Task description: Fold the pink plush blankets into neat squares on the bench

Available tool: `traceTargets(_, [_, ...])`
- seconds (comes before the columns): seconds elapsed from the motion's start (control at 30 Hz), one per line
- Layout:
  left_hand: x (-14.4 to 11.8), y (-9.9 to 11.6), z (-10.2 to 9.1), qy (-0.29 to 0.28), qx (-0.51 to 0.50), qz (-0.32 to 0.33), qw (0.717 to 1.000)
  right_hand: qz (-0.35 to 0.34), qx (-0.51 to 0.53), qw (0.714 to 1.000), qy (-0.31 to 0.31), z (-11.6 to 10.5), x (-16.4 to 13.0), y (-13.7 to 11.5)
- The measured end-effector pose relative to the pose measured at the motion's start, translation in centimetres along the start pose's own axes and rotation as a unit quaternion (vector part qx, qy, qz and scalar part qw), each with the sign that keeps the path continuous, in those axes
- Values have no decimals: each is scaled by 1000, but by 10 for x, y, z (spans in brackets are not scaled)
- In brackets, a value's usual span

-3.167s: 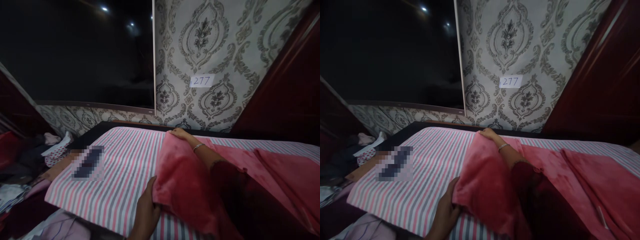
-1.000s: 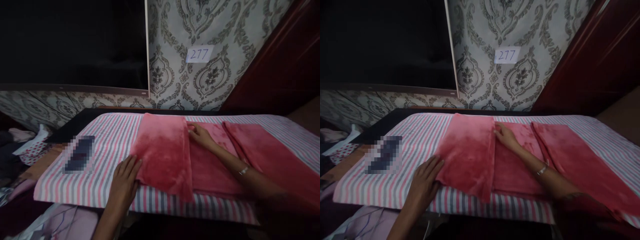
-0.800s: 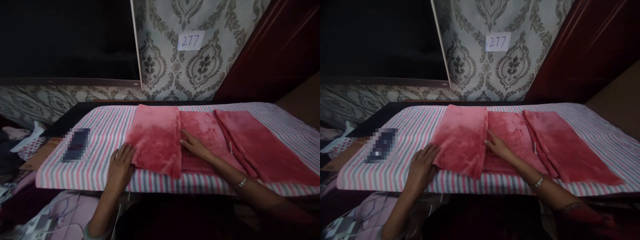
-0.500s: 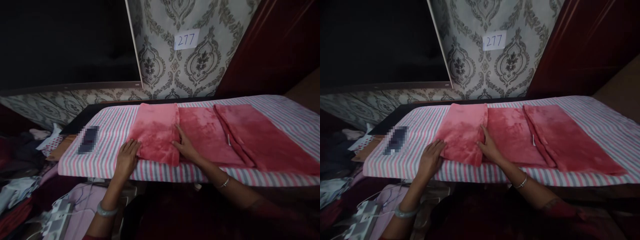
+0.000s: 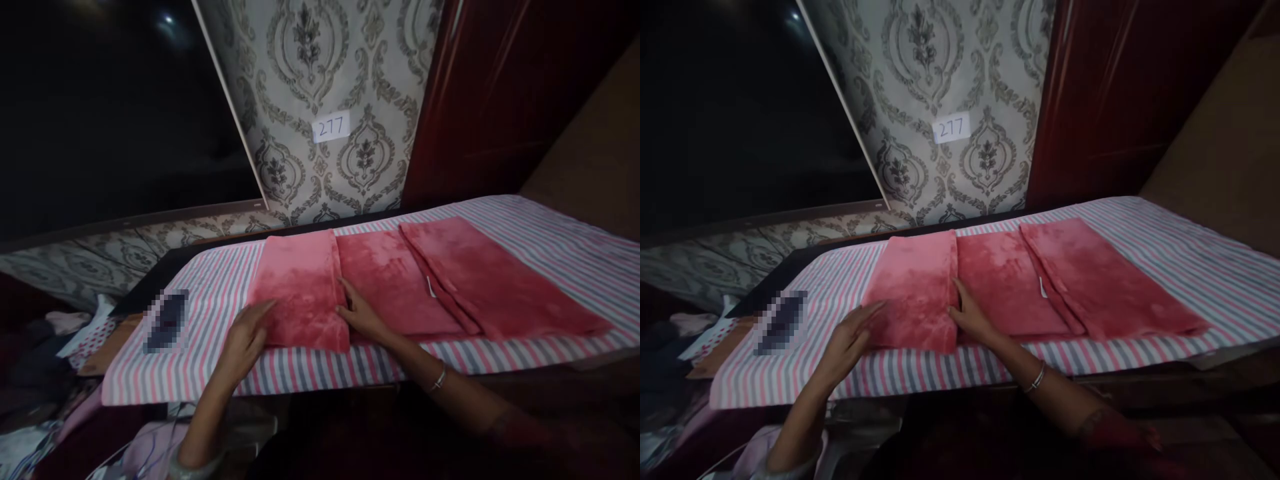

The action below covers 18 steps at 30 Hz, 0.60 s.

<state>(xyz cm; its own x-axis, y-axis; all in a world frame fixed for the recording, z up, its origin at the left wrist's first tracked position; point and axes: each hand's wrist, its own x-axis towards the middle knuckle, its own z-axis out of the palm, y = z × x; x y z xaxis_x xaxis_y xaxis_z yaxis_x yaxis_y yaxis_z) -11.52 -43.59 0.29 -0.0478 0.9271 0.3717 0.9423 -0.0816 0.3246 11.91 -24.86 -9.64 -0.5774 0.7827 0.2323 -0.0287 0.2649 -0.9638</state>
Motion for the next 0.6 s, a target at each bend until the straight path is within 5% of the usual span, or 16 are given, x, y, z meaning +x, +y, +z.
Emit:
traceTargets(0.07, [35,4,5,-10,-3,-6,1000,-2,1,1000,2,1,0,-3])
traceTargets(0.2, [127,4,33,-167,64,-44,983,-10,-4,1000,-7,1,-3,-10])
traceTargets(0.27, [171,2,49,-202,77,-57,975,-7,-22,1000,-18,0,-5,-13])
traceTargets(0.4, [231,-1,80,-231,84,-70,967,13,-65,997,-30,-1,-8,-13])
traceTargets(0.6, [277,-3,113,-201,78,-79,973,25,-49,998,-20,2,-9,-10])
